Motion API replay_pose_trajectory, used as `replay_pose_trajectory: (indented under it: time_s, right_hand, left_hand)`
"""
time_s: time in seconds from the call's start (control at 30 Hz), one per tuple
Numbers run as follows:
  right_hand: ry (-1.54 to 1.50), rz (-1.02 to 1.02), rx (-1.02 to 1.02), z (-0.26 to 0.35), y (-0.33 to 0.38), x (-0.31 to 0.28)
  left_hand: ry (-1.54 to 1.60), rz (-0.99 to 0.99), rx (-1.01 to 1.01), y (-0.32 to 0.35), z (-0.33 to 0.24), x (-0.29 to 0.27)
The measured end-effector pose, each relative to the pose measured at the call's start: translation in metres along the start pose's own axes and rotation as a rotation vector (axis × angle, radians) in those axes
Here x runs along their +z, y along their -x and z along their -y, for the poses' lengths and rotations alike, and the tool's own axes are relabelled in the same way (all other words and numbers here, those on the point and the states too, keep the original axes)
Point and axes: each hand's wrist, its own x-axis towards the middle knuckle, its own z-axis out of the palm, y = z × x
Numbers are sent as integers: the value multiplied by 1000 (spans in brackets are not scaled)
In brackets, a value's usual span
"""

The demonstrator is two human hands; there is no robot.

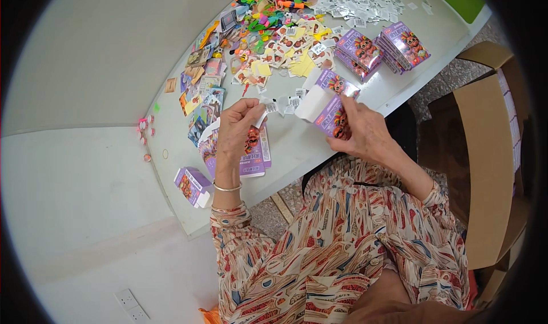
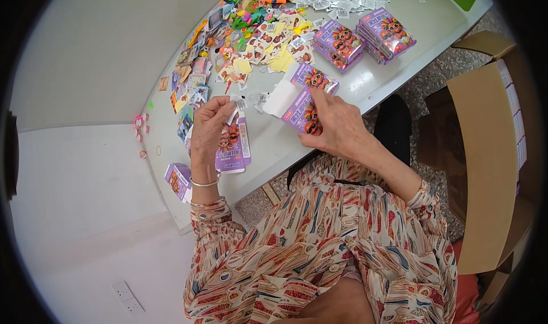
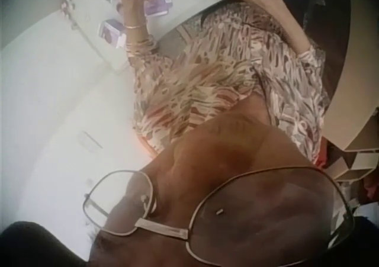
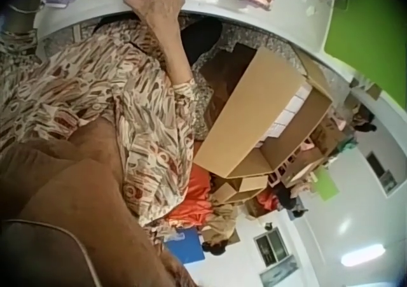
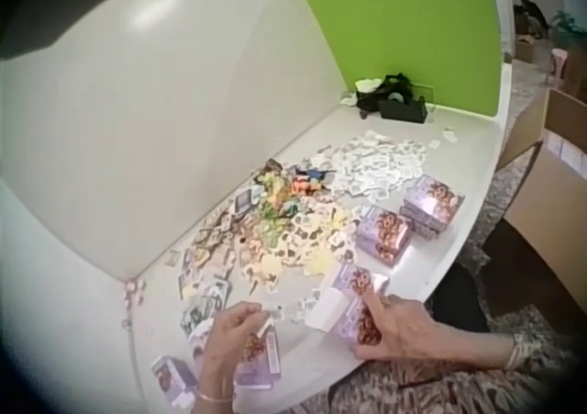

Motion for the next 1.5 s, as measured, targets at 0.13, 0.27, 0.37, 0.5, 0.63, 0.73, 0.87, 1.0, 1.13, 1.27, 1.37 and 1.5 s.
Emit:
replay_pose_trajectory:
  time_s: [0.13,0.27,0.37,0.5,0.63,0.73,0.87,1.0,1.13,1.27,1.37,1.5]
  right_hand:
    - [-456,20,-230,-18,-18,-8]
    - [-466,150,-453,-17,-39,-9]
    - [-399,226,-581,-8,-50,-1]
    - [-420,320,-624,-1,-53,10]
    - [-434,332,-562,1,-51,12]
    - [-405,296,-437,0,-49,14]
    - [-264,140,-355,4,-43,22]
    - [-110,-79,-323,12,-37,30]
    - [-87,-74,-271,18,-33,31]
    - [-111,-13,-192,18,-31,29]
    - [-108,-87,-248,16,-32,31]
    - [-111,-88,-232,19,-32,31]
  left_hand:
    - [38,32,-52,2,-4,0]
    - [-41,92,-44,0,-21,13]
    - [-86,154,-46,-1,-25,14]
    - [-120,189,-2,0,-25,13]
    - [-99,120,93,-2,-20,1]
    - [-140,-75,213,11,-35,6]
    - [-440,-93,311,33,-56,19]
    - [-914,-3,543,31,-59,29]
    - [-954,0,562,28,-55,33]
    - [-830,22,443,27,-61,31]
    - [-766,36,458,24,-58,25]
    - [-784,64,420,22,-55,26]
